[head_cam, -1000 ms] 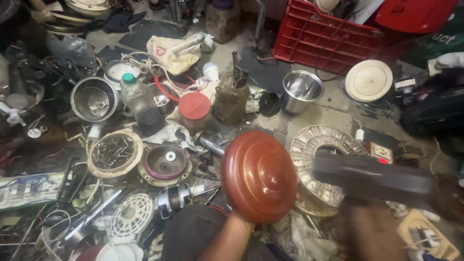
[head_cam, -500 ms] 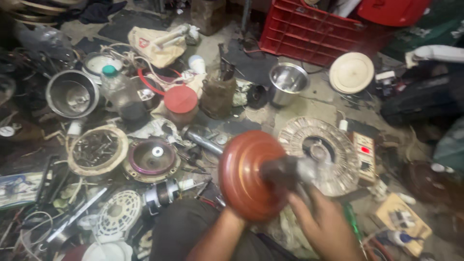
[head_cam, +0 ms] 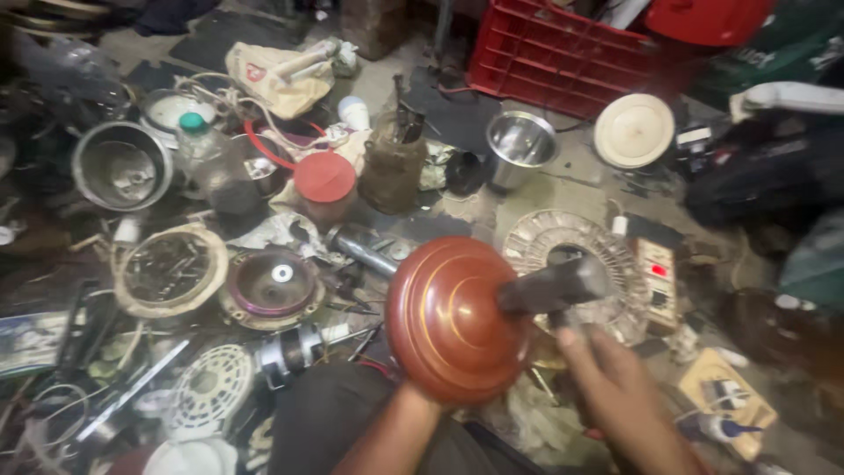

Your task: The person is repairing an electrical motor component. They use a hammer to tap a red circular part onto a stator, then insert a metal shaft and rotate the assembly to check its fit.

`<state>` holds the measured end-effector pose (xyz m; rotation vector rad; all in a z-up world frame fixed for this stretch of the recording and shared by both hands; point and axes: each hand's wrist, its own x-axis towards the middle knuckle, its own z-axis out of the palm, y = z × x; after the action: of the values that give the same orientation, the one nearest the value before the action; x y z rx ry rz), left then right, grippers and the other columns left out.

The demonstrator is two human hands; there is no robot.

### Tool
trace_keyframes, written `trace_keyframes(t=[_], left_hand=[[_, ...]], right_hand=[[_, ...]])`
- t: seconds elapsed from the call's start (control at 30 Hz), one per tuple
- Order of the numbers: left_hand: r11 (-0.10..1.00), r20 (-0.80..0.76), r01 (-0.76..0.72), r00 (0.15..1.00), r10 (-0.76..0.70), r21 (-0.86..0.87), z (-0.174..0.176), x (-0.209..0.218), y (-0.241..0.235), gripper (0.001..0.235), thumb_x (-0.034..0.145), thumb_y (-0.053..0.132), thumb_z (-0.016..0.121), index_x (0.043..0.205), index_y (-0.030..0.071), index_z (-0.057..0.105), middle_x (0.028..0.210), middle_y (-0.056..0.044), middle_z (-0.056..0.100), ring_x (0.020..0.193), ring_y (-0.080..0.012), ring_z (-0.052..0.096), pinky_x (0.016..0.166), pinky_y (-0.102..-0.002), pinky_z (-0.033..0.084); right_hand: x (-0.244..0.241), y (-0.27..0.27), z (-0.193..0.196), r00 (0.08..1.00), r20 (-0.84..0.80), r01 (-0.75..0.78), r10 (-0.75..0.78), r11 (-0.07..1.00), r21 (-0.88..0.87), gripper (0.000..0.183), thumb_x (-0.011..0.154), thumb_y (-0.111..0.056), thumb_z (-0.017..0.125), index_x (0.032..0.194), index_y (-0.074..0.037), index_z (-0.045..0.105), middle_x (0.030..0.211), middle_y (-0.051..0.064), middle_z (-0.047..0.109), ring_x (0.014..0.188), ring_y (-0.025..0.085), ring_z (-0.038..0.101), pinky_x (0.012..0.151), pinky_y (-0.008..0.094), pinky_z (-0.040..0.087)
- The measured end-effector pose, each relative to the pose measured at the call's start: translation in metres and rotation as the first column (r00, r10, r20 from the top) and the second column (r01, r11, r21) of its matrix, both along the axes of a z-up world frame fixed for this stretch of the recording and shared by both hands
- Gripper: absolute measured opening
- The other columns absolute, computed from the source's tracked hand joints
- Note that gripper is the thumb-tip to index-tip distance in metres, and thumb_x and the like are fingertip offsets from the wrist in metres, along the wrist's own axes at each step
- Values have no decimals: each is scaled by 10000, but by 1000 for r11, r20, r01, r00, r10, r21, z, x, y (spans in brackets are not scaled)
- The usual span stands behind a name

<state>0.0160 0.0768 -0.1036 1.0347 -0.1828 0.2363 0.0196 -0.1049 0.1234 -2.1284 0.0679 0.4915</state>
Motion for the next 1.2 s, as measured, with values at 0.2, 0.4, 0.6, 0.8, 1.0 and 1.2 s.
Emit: trace_keyframes(t=[0.2,0.4,0.6,0.8,1.0,1.2], left_hand=[[999,-27,-35,999,34,-40,-1,2,3,506,1010,232,589,1484,91,484,1468,-82,550,1357,-232,506,1162,-381,385],[1000,12,17,1000,-17,-6,5,0,-2,504,1008,239,585,1480,91,490,1465,-85,554,1356,-237,509,1159,-383,386],[996,-25,-60,998,58,-64,2,-1,5,502,1006,246,581,1475,91,496,1462,-87,558,1354,-241,512,1155,-386,388],[998,-10,-9,1000,8,-57,-4,-10,-3,500,1004,253,577,1471,91,501,1459,-89,561,1352,-246,515,1152,-388,389],[997,-19,-25,1000,24,-72,-2,4,-2,499,1001,260,573,1466,91,507,1456,-91,565,1351,-250,518,1149,-391,390],[999,-16,-8,1000,7,-38,3,-6,-1,498,999,267,569,1462,91,513,1453,-93,568,1349,-255,521,1145,-393,392]], right_hand=[[-17,-1,-4,950,302,-29,75,988,-154,444,920,-414,638,1171,-50,686,615,31,670,516,136,603,494,325,497],[-9,-6,14,950,258,-142,174,980,-140,409,954,-376,645,1179,-35,678,661,67,629,562,146,559,485,338,474],[-21,1,5,868,448,-185,213,977,-105,445,965,-378,674,1236,-26,710,736,59,653,561,162,609,486,312,492],[-13,-10,-5,972,161,-139,174,968,-210,461,933,-438,699,1201,-64,719,734,100,725,636,188,659,564,379,551],[-21,-12,-16,893,392,-186,220,975,-125,444,893,-392,670,1155,-36,714,711,57,727,636,134,647,603,307,534],[-11,-19,-3,973,200,-86,118,983,-163,433,957,-405,684,1241,-82,734,647,104,641,529,165,558,475,325,451]])
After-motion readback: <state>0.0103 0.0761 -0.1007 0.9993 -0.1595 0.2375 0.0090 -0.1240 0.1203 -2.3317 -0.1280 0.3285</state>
